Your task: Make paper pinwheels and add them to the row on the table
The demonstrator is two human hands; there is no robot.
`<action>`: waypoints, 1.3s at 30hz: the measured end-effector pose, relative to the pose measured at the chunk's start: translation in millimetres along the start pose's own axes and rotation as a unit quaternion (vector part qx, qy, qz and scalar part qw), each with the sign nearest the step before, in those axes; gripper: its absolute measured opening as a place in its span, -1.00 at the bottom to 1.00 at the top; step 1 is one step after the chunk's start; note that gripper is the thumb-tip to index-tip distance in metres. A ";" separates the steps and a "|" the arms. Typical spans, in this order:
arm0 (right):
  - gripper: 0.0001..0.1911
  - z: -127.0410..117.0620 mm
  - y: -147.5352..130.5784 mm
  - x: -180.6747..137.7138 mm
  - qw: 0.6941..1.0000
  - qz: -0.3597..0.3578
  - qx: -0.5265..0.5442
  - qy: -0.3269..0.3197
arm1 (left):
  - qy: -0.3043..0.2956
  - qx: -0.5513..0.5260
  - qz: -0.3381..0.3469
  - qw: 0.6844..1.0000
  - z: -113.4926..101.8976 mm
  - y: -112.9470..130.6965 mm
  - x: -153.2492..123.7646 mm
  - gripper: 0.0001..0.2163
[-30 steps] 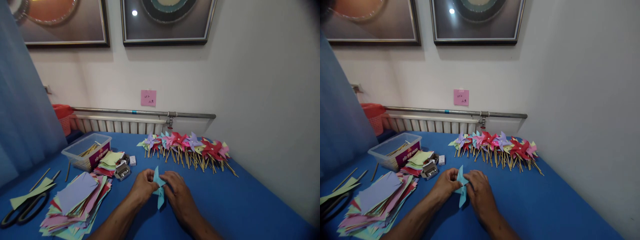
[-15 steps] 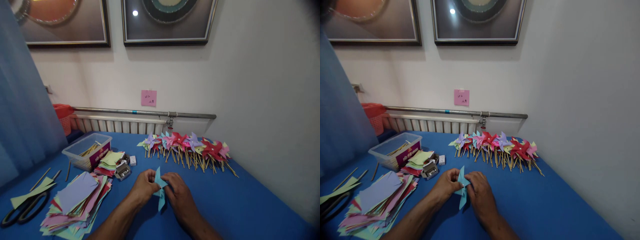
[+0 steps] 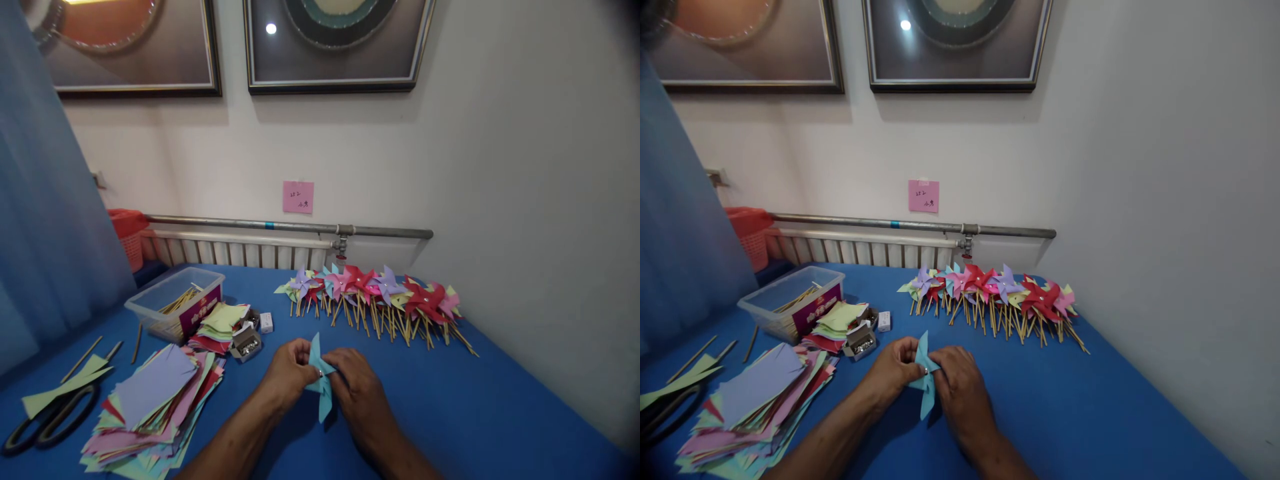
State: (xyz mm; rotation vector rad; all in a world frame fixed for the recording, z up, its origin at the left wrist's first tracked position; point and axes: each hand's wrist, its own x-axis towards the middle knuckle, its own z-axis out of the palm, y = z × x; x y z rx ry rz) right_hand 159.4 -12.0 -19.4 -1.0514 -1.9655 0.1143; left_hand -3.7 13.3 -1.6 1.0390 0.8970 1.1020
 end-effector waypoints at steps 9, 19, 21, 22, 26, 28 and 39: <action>-0.59 -5.7 -7.3 0.7 0.999 -0.016 -0.018 -0.030 | 0.020 0.006 0.012 1.000 -3.2 0.5 1.6 -0.75; -0.60 -6.7 -10.5 1.2 0.998 -0.033 -0.021 -0.043 | 0.038 0.014 0.017 0.999 -6.1 -0.4 4.2 -0.75; -0.62 -6.6 -10.9 1.1 0.999 -0.027 -0.017 -0.044 | 0.039 0.020 0.019 0.999 -6.7 -0.6 4.4 -0.76; -0.62 -6.4 -11.0 0.9 0.999 -0.022 -0.015 -0.043 | 0.038 0.022 0.019 0.999 -7.0 -0.8 4.5 -0.76; -0.61 -4.5 -9.8 -1.0 0.999 0.002 0.008 -0.041 | 0.039 0.014 0.016 0.999 -7.3 -3.0 6.0 -0.73; -0.60 -4.1 -7.4 -1.4 0.998 0.037 0.041 -0.012 | 0.047 0.001 0.016 0.999 -6.7 -3.0 6.5 -0.72; -0.52 11.0 5.7 4.7 0.848 0.361 0.378 0.084 | 0.096 -0.091 0.009 0.991 -2.7 13.5 -3.3 -0.70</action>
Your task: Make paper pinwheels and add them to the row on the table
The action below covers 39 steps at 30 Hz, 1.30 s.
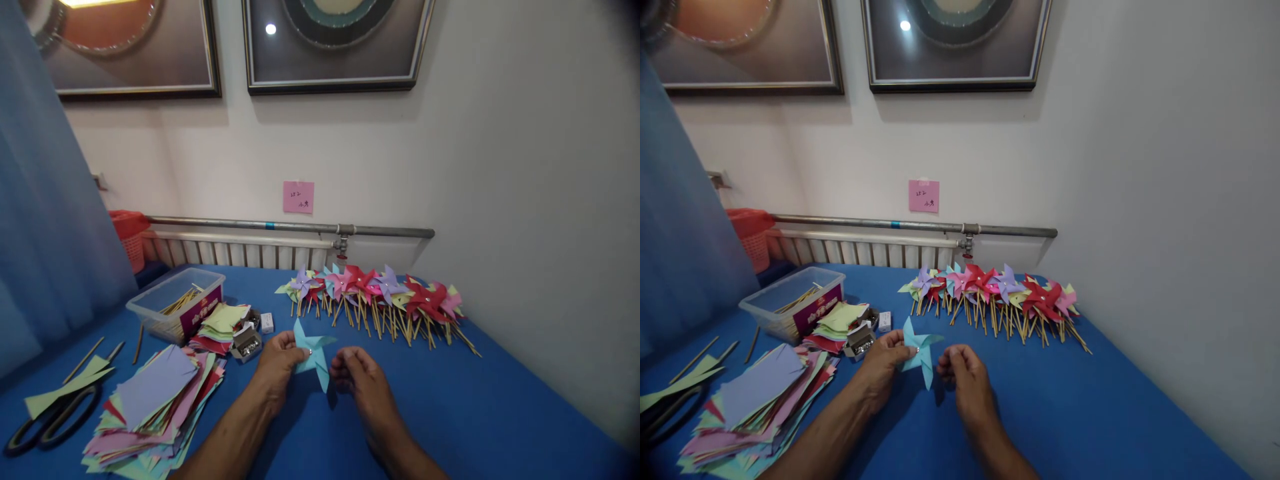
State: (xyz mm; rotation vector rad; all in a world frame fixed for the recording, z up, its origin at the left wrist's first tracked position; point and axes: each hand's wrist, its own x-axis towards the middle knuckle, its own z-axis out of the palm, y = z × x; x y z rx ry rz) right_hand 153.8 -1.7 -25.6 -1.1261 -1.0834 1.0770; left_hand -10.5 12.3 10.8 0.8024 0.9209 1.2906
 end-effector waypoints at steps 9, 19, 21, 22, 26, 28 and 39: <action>-0.57 11.6 -11.4 -23.8 0.990 -0.061 -0.093 -0.089 | 0.018 0.028 0.008 0.999 0.4 -2.3 1.3 -0.72; -0.59 10.1 -10.8 -25.3 0.977 -0.121 -0.142 -0.099 | 0.025 0.031 0.023 0.999 -0.5 -6.9 5.1 -0.73; -0.60 9.2 -11.5 -24.6 0.977 -0.121 -0.146 -0.099 | 0.030 0.030 0.022 0.999 -0.2 -6.1 4.5 -0.73; -0.60 8.7 -11.8 -24.4 0.975 -0.126 -0.154 -0.101 | 0.032 0.030 0.021 0.999 -0.1 -5.8 4.4 -0.73; -0.63 7.6 -12.6 -25.2 0.959 -0.160 -0.207 -0.105 | 0.032 0.022 0.016 0.999 -0.5 -6.5 5.2 -0.71; -0.63 7.9 -12.5 -26.6 0.950 -0.179 -0.234 -0.105 | 0.031 0.020 0.016 0.999 -0.9 -7.2 6.2 -0.71; -0.63 8.8 -12.1 -28.3 0.922 -0.239 -0.280 -0.119 | 0.049 0.008 0.035 0.998 -5.9 -19.4 14.6 -0.72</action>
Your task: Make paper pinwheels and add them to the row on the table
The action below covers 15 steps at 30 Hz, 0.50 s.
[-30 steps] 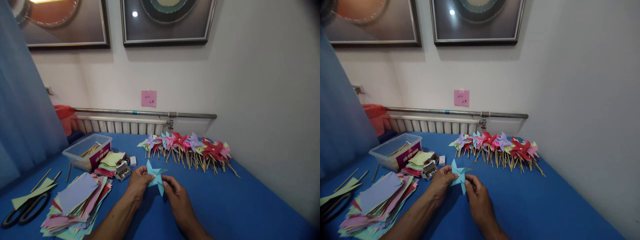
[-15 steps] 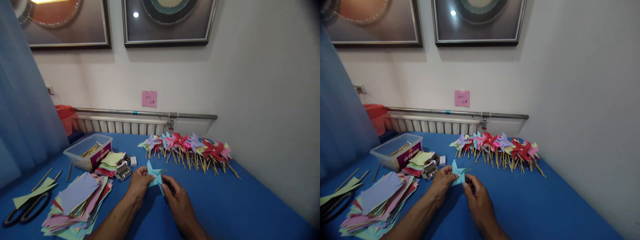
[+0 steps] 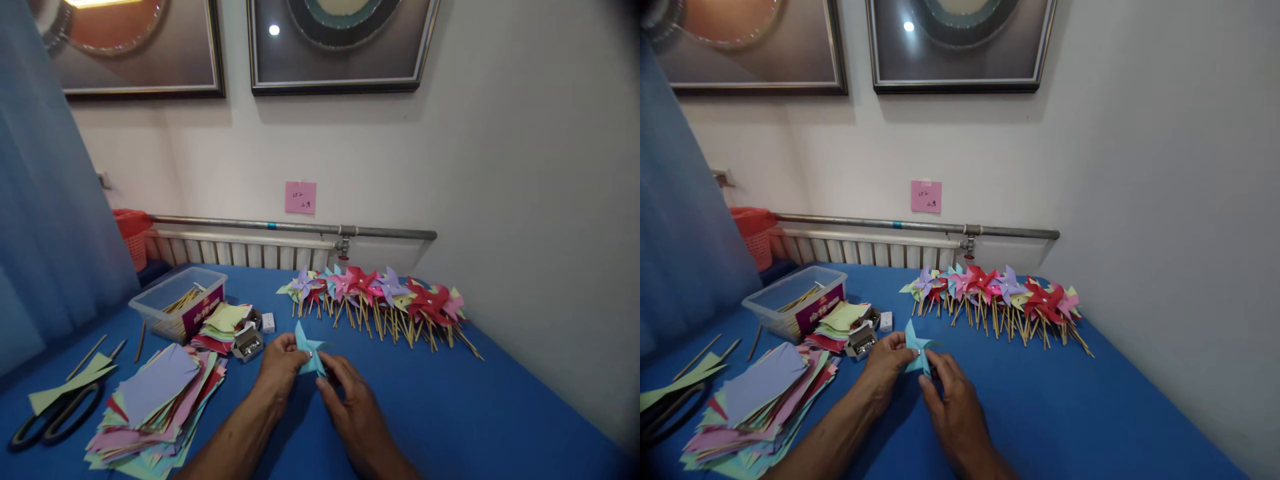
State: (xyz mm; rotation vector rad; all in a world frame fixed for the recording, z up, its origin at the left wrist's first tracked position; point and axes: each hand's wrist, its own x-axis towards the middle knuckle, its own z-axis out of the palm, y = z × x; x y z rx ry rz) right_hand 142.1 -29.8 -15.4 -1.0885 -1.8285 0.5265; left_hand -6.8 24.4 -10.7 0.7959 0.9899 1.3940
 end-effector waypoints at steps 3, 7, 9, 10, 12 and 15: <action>-0.60 1.1 2.4 -1.1 1.000 -0.011 -0.022 -0.009 | 0.005 -0.002 -0.007 1.000 0.5 -0.9 0.7 -0.71; -0.58 2.6 4.9 -3.3 0.999 -0.023 -0.045 -0.016 | 0.000 0.003 -0.017 1.000 2.2 6.9 -3.7 -0.71; -0.57 3.6 6.1 -4.2 0.998 -0.029 -0.054 -0.018 | -0.006 0.007 -0.022 1.000 2.7 11.1 -6.2 -0.72; -0.57 4.0 6.8 -4.6 0.998 -0.032 -0.057 -0.019 | -0.008 0.009 -0.024 1.000 2.9 12.6 -7.1 -0.72; -0.56 4.5 7.6 -4.7 0.998 -0.032 -0.058 -0.020 | -0.009 0.010 -0.025 1.000 3.2 14.1 -8.1 -0.72; -0.57 3.6 6.5 -3.7 0.999 -0.026 -0.038 -0.018 | -0.011 0.006 -0.025 1.000 3.4 14.3 -8.3 -0.73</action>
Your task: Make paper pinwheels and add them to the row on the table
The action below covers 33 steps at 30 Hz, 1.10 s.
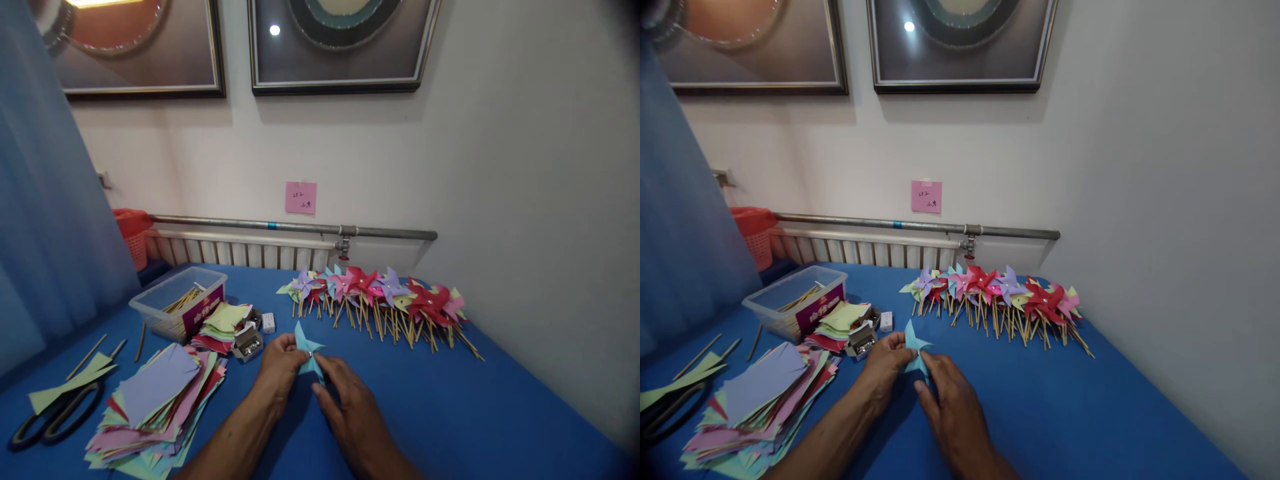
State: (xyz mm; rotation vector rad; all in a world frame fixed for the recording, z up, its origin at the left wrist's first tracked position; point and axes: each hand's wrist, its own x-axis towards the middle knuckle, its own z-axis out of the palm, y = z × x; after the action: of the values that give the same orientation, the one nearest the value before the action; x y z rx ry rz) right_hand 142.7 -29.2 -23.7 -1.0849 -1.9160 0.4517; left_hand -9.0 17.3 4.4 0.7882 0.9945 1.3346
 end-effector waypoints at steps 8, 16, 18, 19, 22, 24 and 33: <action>-0.53 -1.5 3.5 9.5 0.938 0.220 0.251 0.092 | 0.017 0.011 -0.003 1.000 0.7 1.9 -2.8 -0.71; -0.50 3.8 -2.1 11.6 0.830 0.312 0.457 0.073 | 0.002 0.025 0.010 1.000 2.2 -3.2 -2.1 -0.73; -0.51 2.4 -6.4 11.1 0.818 0.324 0.470 0.076 | -0.011 0.028 0.007 1.000 2.7 -6.1 -1.8 -0.72; -0.51 2.1 -7.2 11.2 0.815 0.326 0.473 0.079 | -0.015 0.030 0.006 0.999 3.2 -7.7 -1.8 -0.72; -0.48 4.1 -3.5 12.6 0.814 0.322 0.475 0.091 | -0.021 0.032 0.004 0.999 5.3 -13.2 -2.2 -0.72; -0.42 7.8 2.5 13.8 0.815 0.319 0.473 0.103 | -0.027 0.033 0.000 0.999 6.9 -17.2 -2.2 -0.73; -0.41 13.4 12.1 15.6 0.823 0.318 0.439 0.172 | -0.049 0.038 0.002 0.998 7.4 -32.4 0.4 -0.67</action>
State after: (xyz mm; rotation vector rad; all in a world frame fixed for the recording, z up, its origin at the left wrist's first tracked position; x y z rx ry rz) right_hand 134.1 -8.3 -31.1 -1.0210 -0.7815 1.2626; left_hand 10.8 15.0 -22.2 0.9058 0.9718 1.2564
